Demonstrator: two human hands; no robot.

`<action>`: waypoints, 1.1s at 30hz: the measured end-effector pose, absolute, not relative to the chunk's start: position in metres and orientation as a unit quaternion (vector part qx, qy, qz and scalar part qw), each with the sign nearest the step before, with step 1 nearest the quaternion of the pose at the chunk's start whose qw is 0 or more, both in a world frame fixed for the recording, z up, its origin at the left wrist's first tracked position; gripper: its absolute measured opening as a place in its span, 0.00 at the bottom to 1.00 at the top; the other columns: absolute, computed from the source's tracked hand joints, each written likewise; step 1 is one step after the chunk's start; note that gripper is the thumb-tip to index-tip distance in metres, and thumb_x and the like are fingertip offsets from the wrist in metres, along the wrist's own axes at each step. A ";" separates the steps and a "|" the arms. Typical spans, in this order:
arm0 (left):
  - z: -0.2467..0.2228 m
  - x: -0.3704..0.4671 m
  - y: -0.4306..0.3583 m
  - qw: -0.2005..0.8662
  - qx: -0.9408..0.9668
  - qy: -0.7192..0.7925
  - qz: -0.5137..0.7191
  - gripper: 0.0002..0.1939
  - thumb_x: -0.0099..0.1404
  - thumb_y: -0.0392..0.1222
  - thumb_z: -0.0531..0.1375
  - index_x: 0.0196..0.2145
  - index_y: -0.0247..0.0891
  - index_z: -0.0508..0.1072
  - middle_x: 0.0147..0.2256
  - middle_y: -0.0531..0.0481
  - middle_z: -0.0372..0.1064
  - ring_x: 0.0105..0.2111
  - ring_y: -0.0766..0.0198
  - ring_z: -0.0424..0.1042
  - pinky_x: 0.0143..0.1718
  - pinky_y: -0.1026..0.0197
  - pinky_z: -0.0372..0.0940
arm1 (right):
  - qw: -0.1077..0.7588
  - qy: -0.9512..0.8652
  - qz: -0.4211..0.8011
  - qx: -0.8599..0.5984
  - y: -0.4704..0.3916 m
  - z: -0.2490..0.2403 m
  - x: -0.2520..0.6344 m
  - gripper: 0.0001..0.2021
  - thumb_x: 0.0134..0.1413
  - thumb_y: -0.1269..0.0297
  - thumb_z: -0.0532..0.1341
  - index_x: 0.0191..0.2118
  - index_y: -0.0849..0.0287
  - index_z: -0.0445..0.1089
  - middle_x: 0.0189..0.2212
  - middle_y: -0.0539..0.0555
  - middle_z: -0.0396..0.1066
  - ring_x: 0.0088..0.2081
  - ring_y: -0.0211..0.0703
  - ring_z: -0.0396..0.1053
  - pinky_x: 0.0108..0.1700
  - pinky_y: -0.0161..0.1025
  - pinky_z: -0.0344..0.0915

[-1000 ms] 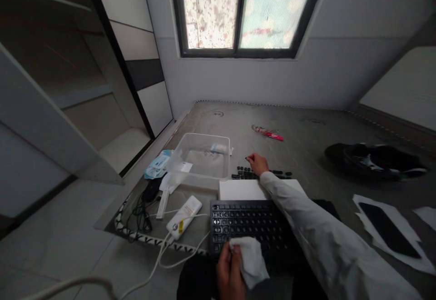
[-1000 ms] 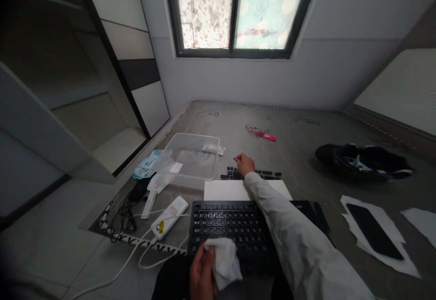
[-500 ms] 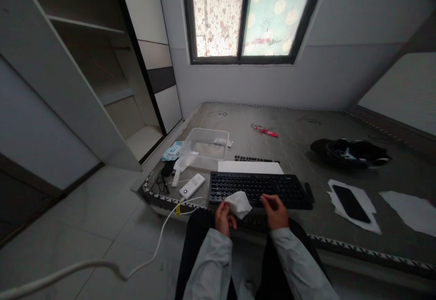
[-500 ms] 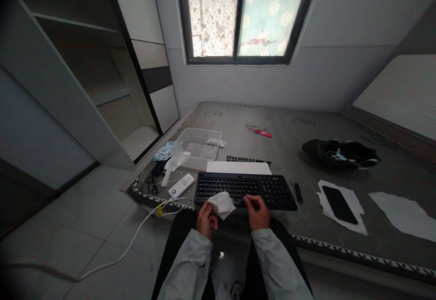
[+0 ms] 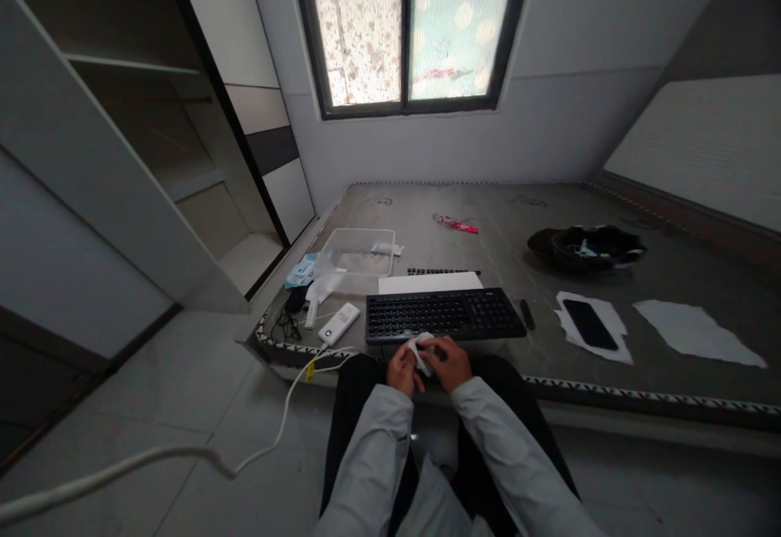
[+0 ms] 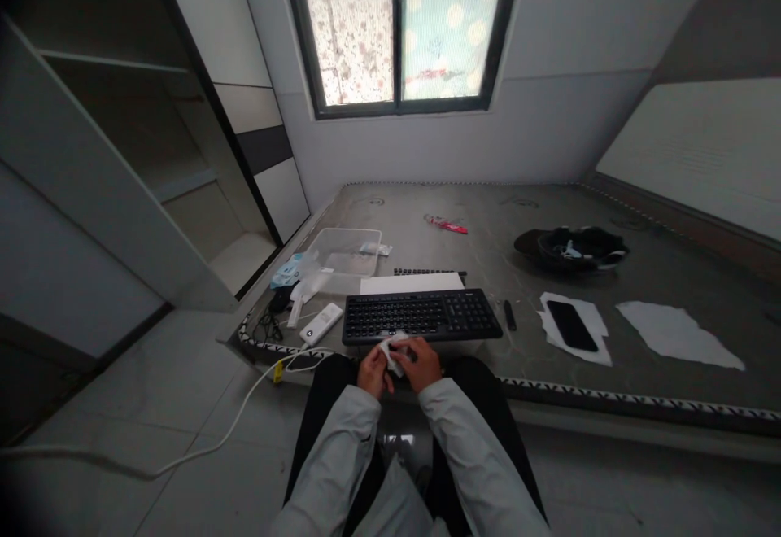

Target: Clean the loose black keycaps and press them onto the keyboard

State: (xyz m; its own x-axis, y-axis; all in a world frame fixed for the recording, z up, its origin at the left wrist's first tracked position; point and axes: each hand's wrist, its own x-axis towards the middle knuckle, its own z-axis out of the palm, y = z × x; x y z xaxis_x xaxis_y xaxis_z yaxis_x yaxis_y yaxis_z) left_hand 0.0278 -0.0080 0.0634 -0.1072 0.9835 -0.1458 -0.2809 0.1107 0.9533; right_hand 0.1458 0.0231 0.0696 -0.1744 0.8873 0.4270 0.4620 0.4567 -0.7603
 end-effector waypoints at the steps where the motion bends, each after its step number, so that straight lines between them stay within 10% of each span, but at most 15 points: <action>1: 0.063 0.027 -0.008 0.561 0.359 0.492 0.560 0.33 0.51 0.60 0.54 0.47 0.32 0.64 0.19 0.53 0.68 0.07 0.74 0.58 0.07 0.71 0.47 | 0.454 -0.731 0.231 -0.454 0.024 0.069 0.145 0.08 0.43 0.60 0.61 0.32 0.52 0.71 0.30 0.52 0.70 0.35 0.43 0.66 0.40 0.40 0.63; 17: 0.047 0.012 0.002 0.558 0.315 0.498 0.584 0.25 0.43 0.52 0.63 0.35 0.30 0.72 0.18 0.54 0.67 0.09 0.79 0.51 0.10 0.71 0.45 | 0.489 -0.628 0.447 -0.408 0.034 0.053 0.141 0.22 0.48 0.53 0.55 0.49 0.57 0.61 0.46 0.57 0.65 0.44 0.46 0.63 0.44 0.41 0.61; 33: 0.046 0.008 0.005 0.435 0.287 0.590 0.617 0.19 0.32 0.42 0.67 0.26 0.32 0.77 0.22 0.46 0.74 0.19 0.64 0.69 0.18 0.66 0.63 | 0.417 -0.532 0.610 -0.413 0.043 0.033 0.137 0.20 0.42 0.48 0.58 0.31 0.62 0.72 0.28 0.54 0.73 0.32 0.44 0.68 0.35 0.38 0.63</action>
